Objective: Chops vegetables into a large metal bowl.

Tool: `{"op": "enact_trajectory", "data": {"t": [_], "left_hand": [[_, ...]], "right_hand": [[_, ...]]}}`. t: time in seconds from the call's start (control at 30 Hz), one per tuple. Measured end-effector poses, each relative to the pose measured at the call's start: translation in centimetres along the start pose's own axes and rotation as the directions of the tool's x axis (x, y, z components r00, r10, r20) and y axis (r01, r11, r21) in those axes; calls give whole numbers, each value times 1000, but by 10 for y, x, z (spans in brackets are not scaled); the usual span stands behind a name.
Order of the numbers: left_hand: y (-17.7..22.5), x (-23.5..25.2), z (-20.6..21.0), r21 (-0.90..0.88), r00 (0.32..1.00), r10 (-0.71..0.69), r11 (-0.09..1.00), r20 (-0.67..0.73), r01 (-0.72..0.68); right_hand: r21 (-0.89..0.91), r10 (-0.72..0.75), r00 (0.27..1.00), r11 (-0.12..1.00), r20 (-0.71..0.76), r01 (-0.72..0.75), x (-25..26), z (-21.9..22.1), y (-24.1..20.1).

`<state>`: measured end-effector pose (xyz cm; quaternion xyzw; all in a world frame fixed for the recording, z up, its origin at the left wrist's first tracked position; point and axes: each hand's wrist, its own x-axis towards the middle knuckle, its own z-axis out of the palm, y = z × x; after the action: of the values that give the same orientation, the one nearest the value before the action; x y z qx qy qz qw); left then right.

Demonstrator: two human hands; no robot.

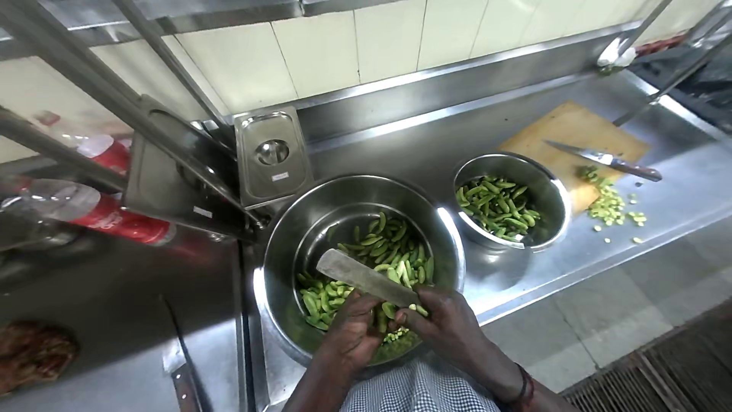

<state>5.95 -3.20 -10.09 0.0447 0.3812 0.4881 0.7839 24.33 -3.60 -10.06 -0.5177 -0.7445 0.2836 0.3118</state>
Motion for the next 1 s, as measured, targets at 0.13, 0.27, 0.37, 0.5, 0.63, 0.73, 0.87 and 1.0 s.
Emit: {"op": "enact_trajectory", "data": {"t": [0.13, 0.27, 0.37, 0.5, 0.63, 0.73, 0.87, 1.0], "left_hand": [[5, 6, -2, 15, 995, 37, 999, -93, -35], [15, 6, -14, -46, 998, 54, 998, 35, -52], [17, 3, -20, -81, 987, 68, 995, 144, -57], [16, 2, -21, -104, 982, 59, 994, 177, -41], [14, 5, -23, -91, 980, 45, 995, 196, -27], [13, 5, -22, -90, 983, 30, 996, 183, -13], [10, 4, -19, -70, 988, 45, 997, 150, -34], [4, 3, -9, 47, 988, 110, 992, 106, -116]], "right_hand": [[11, -30, 999, 999, -37, 30, 1, 0, 1], [13, -31, 996, 999, -79, 32, 4, -3, -1], [18, 53, 996, 999, -73, -51, 4, -2, -1], [23, 71, 994, 997, -83, -69, 4, -1, 0], [36, 75, 992, 997, -101, -72, 2, -3, 1], [62, 107, 988, 993, -110, -101, -1, -5, 4], [130, 157, 979, 981, -130, -141, -8, -9, 11], [161, 195, 969, 972, -152, -171, -16, -16, 19]]}}
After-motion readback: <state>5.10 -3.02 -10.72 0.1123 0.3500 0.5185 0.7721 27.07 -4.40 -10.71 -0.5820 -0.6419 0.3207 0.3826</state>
